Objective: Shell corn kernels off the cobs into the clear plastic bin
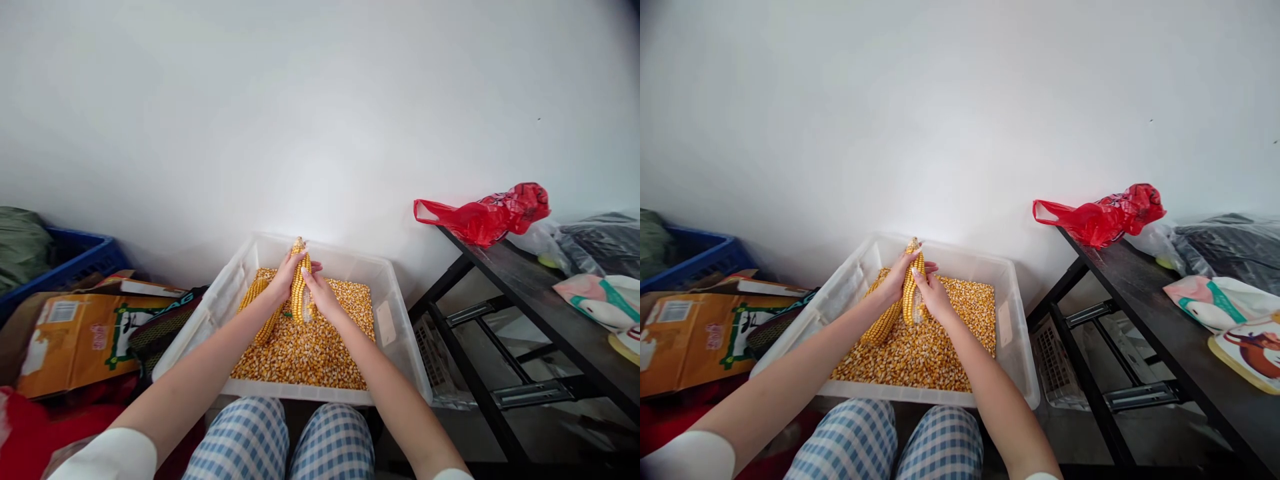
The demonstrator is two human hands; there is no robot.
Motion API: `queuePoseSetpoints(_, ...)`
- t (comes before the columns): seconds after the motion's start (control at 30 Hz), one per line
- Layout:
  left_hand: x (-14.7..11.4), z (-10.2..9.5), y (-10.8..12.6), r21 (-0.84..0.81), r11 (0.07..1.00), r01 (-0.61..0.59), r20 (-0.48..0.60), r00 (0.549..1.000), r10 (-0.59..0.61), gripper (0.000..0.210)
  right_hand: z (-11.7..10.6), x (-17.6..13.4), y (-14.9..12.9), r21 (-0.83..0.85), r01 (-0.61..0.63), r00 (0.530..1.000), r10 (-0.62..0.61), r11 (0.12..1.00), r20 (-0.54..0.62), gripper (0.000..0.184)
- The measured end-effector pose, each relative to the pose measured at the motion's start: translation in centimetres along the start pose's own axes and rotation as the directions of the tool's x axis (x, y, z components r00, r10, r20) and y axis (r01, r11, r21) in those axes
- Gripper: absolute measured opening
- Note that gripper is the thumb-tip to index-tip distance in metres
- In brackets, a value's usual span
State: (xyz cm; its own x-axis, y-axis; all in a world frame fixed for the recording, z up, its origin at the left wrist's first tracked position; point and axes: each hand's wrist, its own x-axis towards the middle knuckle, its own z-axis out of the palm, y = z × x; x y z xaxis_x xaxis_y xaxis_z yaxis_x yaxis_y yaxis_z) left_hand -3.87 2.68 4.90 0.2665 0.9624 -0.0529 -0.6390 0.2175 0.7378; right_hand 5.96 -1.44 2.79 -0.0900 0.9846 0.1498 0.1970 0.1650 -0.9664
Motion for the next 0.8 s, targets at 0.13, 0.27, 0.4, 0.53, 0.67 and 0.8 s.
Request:
queuePoseSetpoints(0.13, 0.4, -0.3, -0.6, 0.076, 0.996, 0.050, 0.067, 0.996, -0.055, 0.047, 0.3, -0.3, 0.2, 0.036, 0.029, 0.999, -0.030, 0.999, 0.018, 0.053)
queuePoseSetpoints(0.27, 0.7, -0.7, -0.9, 0.197, 0.980, -0.007, 0.097, 0.995, -0.012, 0.045, 0.6, -0.2, 1.0, 0.101, -0.015, 0.995, 0.024, 0.995, -0.092, 0.051)
queuePoseSetpoints(0.4, 0.4, -1.7, -1.4, 0.487, 0.866, -0.114, 0.136, 0.989, 0.054, 0.044, -0.3, 0.3, 1.7, 0.225, -0.056, 0.968, 0.108, 0.973, -0.227, 0.048)
queuePoseSetpoints(0.53, -0.1, -3.2, -2.3, 0.700, 0.674, -0.234, 0.387, 0.918, -0.083, 0.071, -1.6, 0.7, 2.7, 0.342, -0.080, 0.908, 0.210, 0.936, -0.363, 0.041)
queuePoseSetpoints(0.67, -0.6, -4.5, -3.7, 0.827, 0.449, -0.337, 0.407, 0.911, -0.067, 0.097, -1.6, 0.6, 3.6, 0.397, -0.088, 0.915, 0.232, 0.914, -0.330, 0.042)
queuePoseSetpoints(0.8, -1.5, -4.8, -5.1, 0.947, 0.231, -0.224, 0.244, 0.968, -0.064, 0.088, -1.1, 0.4, 4.8, 0.236, -0.067, 0.947, 0.137, 0.970, -0.292, 0.043)
